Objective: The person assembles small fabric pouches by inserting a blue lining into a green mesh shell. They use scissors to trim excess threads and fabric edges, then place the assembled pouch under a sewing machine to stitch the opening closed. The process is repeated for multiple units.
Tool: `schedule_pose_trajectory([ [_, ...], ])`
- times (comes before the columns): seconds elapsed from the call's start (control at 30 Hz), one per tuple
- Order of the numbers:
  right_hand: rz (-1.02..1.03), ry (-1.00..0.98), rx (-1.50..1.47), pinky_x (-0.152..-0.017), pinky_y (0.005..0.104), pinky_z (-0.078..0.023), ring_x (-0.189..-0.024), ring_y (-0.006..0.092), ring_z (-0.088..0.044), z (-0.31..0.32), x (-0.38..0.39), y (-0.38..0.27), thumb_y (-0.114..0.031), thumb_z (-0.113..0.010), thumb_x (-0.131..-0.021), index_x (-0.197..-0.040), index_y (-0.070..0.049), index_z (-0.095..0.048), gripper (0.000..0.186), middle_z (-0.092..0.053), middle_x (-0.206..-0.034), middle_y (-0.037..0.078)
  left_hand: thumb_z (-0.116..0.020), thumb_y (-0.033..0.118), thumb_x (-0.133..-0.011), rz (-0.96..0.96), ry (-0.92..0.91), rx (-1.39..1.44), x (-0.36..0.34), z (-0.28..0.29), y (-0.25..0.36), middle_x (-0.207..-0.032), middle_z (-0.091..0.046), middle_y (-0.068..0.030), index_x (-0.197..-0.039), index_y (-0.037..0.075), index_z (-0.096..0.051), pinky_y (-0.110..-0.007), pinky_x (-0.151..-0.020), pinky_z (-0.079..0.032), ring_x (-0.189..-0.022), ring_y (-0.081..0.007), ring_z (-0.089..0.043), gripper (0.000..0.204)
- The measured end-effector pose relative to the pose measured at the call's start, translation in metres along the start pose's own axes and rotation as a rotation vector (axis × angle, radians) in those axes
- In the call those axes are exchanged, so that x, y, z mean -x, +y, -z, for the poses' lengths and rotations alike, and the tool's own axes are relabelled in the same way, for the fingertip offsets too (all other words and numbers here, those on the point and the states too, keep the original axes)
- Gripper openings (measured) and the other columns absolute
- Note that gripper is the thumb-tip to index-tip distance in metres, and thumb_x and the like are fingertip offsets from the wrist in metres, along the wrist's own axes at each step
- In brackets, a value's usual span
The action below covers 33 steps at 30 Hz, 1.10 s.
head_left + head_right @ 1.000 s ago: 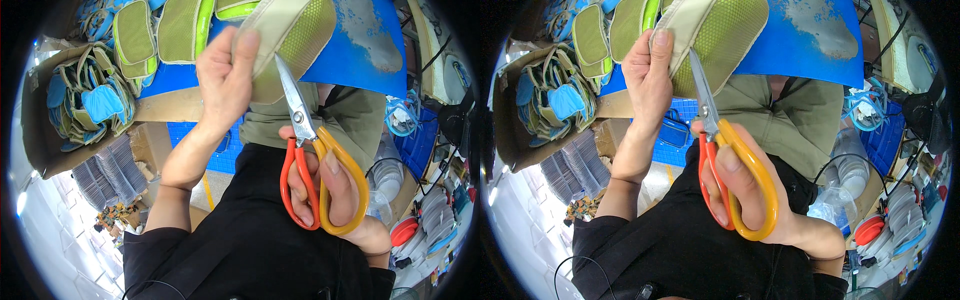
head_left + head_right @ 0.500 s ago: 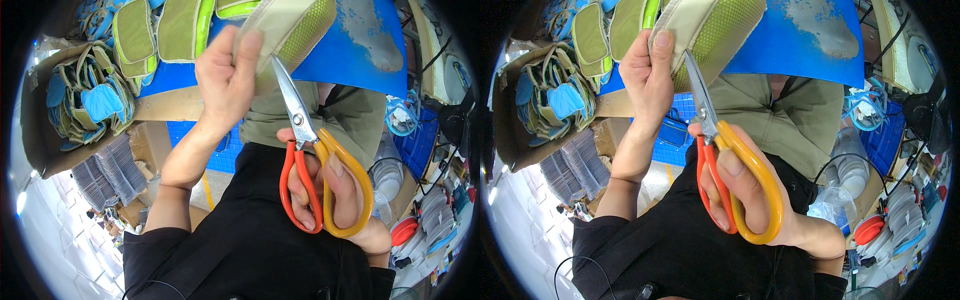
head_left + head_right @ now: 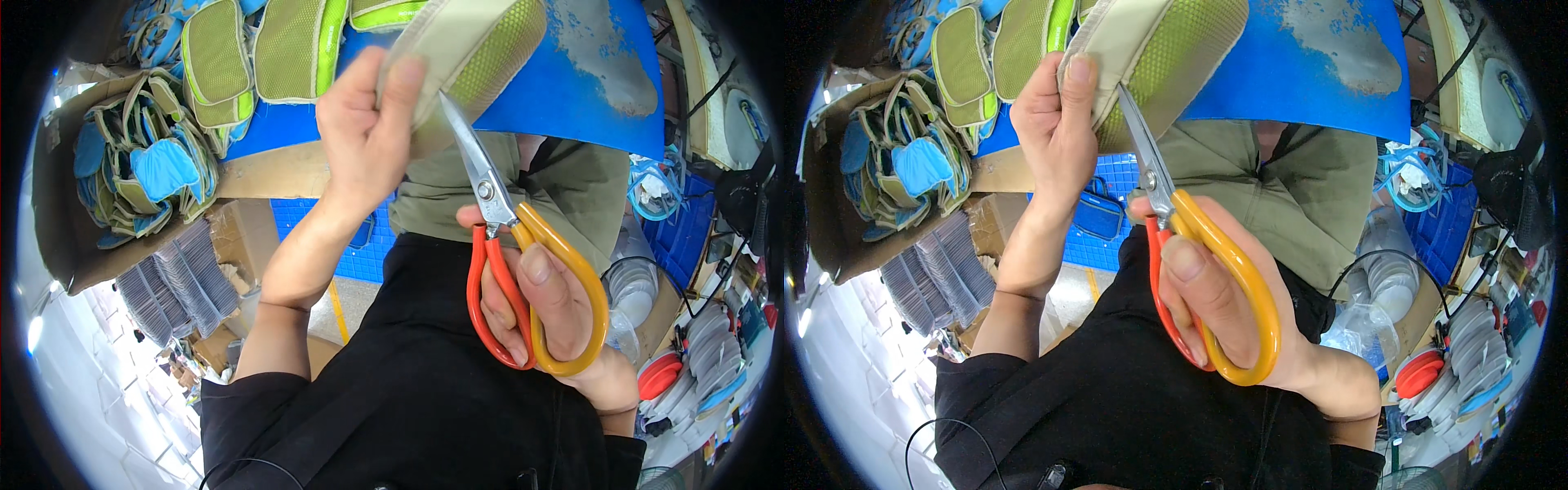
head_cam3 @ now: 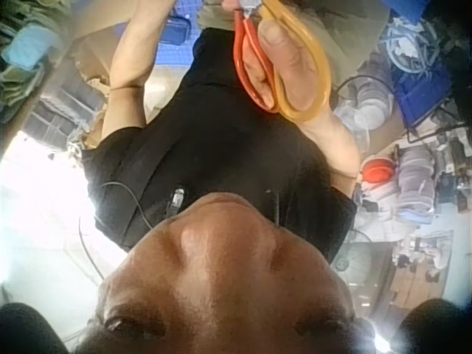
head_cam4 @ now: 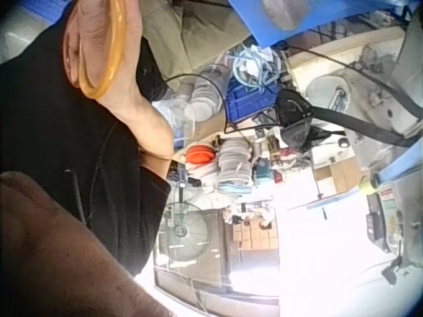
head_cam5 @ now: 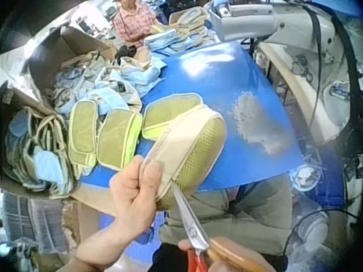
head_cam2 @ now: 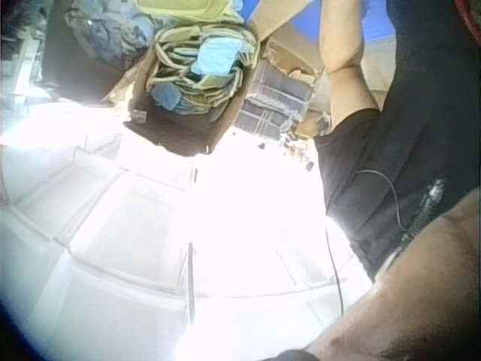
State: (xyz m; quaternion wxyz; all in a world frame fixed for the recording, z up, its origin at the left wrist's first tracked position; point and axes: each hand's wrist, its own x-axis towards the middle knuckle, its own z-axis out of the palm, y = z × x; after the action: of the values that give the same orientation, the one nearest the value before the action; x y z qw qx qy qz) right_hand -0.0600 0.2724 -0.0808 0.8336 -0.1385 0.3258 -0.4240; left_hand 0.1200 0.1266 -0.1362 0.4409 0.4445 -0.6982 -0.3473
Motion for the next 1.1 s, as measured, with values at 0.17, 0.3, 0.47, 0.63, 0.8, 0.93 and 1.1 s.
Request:
schedule_pose_trajectory([
  [0.17, -0.025, -0.022, -0.001, -0.045, 0.0210, -0.036, -0.043, 0.0077, -0.044, 0.000, 0.006, 0.000, -0.045, -0.046, -0.107, -0.146, 0.001, -0.040, 0.060, -0.048, -0.061, 0.000, -0.061, 0.025, -0.106, 0.090, -0.071, 0.094, -0.007, 0.005, 0.000, -0.073, -0.057, 0.0072, -0.089, 0.001, -0.065, -0.020, -0.059, -0.037, -0.070, -0.0007, -0.045, 0.030],
  [0.3, -0.052, 0.003, -0.040, -0.044, 0.0214, -0.037, -0.042, 0.0094, -0.043, -0.003, 0.008, -0.004, -0.045, -0.044, -0.107, -0.147, 0.003, -0.037, 0.062, -0.047, -0.061, 0.002, -0.060, 0.028, -0.106, 0.151, -0.110, 0.197, -0.007, 0.004, 0.001, -0.075, -0.060, 0.0063, -0.092, 0.000, -0.068, -0.020, -0.060, -0.039, -0.071, -0.0001, -0.047, 0.032],
  [0.47, -0.061, -0.029, -0.063, -0.042, 0.0224, -0.037, -0.041, 0.0101, -0.043, -0.001, 0.007, -0.010, -0.044, -0.041, -0.108, -0.147, 0.006, -0.035, 0.063, -0.047, -0.062, 0.002, -0.061, 0.029, -0.106, 0.149, -0.166, 0.164, -0.008, 0.008, 0.001, -0.075, -0.061, 0.0063, -0.094, 0.000, -0.069, -0.019, -0.060, -0.039, -0.070, 0.0000, -0.047, 0.033],
  [0.63, -0.073, -0.030, -0.118, -0.040, 0.0224, -0.037, -0.041, 0.0095, -0.043, 0.001, 0.007, -0.012, -0.044, -0.037, -0.110, -0.148, 0.007, -0.035, 0.063, -0.048, -0.065, 0.002, -0.061, 0.029, -0.105, 0.159, -0.210, 0.160, -0.009, 0.012, 0.000, -0.074, -0.060, 0.0064, -0.091, 0.000, -0.069, -0.020, -0.059, -0.038, -0.070, 0.0001, -0.047, 0.033],
  [0.8, -0.058, -0.007, -0.126, -0.041, 0.0214, -0.038, -0.041, 0.0083, -0.043, 0.004, 0.007, -0.013, -0.041, -0.039, -0.110, -0.147, 0.006, -0.037, 0.060, -0.048, -0.066, 0.002, -0.062, 0.028, -0.105, 0.206, -0.243, 0.167, -0.009, 0.011, 0.001, -0.073, -0.060, 0.0070, -0.089, 0.001, -0.068, -0.020, -0.058, -0.038, -0.069, 0.0003, -0.046, 0.032],
  [0.93, 0.008, 0.013, -0.035, -0.042, 0.0211, -0.037, -0.042, 0.0077, -0.043, 0.006, 0.006, -0.003, -0.039, -0.042, -0.109, -0.147, 0.006, -0.039, 0.059, -0.049, -0.066, 0.001, -0.062, 0.027, -0.105, 0.245, -0.266, 0.204, -0.010, 0.012, 0.001, -0.074, -0.060, 0.0073, -0.090, 0.001, -0.069, -0.020, -0.058, -0.039, -0.069, 0.0004, -0.046, 0.030],
  [1.1, -0.020, 0.049, 0.077, -0.042, 0.0214, -0.037, -0.042, 0.0083, -0.044, 0.005, 0.007, -0.010, -0.041, -0.040, -0.109, -0.147, 0.006, -0.041, 0.060, -0.049, -0.066, 0.001, -0.061, 0.027, -0.105, 0.289, -0.290, 0.258, -0.015, 0.013, 0.003, -0.074, -0.060, 0.0072, -0.091, 0.002, -0.069, -0.020, -0.059, -0.040, -0.069, 0.0003, -0.047, 0.030],
])
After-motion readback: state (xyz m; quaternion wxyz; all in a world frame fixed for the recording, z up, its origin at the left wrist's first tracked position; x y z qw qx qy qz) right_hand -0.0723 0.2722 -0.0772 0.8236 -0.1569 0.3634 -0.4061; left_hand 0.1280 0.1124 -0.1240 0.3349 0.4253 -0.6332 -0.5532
